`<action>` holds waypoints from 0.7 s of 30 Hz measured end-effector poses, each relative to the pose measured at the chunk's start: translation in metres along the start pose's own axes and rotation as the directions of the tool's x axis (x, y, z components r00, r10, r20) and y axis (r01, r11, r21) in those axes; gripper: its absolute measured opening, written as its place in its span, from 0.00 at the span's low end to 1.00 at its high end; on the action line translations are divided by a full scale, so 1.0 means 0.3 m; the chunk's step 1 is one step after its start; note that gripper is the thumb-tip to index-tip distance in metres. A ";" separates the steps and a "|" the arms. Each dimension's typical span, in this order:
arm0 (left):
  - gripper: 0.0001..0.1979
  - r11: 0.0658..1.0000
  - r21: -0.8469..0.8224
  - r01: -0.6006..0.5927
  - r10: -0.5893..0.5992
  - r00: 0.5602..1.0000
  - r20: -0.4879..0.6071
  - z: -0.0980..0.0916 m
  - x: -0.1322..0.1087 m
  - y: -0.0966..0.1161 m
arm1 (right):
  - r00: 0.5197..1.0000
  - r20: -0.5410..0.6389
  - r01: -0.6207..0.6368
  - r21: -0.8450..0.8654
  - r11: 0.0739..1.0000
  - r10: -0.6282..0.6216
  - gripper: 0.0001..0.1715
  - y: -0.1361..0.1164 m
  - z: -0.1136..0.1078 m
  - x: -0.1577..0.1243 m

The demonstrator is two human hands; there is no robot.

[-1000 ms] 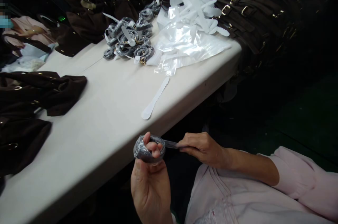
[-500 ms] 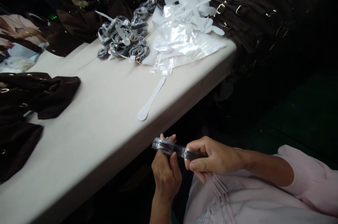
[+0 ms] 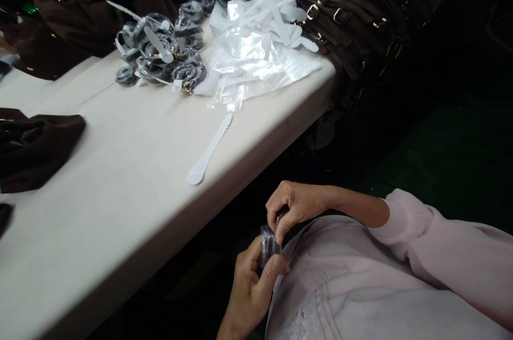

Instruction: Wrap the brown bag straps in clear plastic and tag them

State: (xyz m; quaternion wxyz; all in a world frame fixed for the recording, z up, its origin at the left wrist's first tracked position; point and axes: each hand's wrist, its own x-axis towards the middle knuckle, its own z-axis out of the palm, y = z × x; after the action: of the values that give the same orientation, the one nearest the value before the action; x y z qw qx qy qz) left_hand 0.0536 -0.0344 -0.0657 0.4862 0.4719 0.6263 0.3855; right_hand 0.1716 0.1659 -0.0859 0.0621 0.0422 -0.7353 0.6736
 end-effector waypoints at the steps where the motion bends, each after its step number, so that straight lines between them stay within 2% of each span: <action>1: 0.12 0.999 0.036 0.018 -0.018 1.000 0.016 0.003 0.004 0.002 | 1.000 0.013 0.009 -0.029 1.000 -0.008 0.21 0.005 0.001 0.001; 4: 0.11 0.984 0.174 0.031 -0.031 1.000 -0.004 0.024 0.020 -0.006 | 1.000 0.014 0.019 -0.133 0.991 -0.018 0.21 0.006 0.004 -0.004; 7: 0.11 0.988 0.152 0.026 -0.020 0.999 -0.045 0.049 0.035 -0.017 | 1.000 -0.014 -0.016 -0.190 0.982 0.013 0.21 0.002 -0.004 -0.012; 11: 0.13 0.999 0.016 0.039 -0.038 0.998 -0.049 0.054 0.036 -0.009 | 0.998 -0.022 -0.059 -0.098 0.993 0.057 0.22 0.009 -0.024 -0.014; 14: 0.14 0.986 -0.161 0.033 -0.036 0.999 -0.014 0.051 0.020 0.003 | 0.997 -0.030 -0.066 -0.032 0.997 0.065 0.22 0.023 -0.029 -0.006; 17: 0.21 0.925 -0.380 0.013 -0.018 1.000 -0.008 0.053 -0.004 0.016 | 0.997 -0.067 -0.050 -0.007 0.999 0.050 0.27 0.042 -0.016 0.003; 21: 0.27 0.825 -0.560 -0.073 0.018 0.995 -0.102 0.038 -0.035 0.042 | 0.991 -0.091 -0.078 0.191 0.978 0.096 0.31 0.057 0.036 0.004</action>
State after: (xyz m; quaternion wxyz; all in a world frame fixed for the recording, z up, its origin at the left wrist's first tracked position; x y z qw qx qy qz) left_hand 0.0682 -0.0409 -0.0540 0.5649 0.3041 0.4951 0.5859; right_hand 0.1676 0.1568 -0.1035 0.0650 -0.0182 -0.6658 0.7431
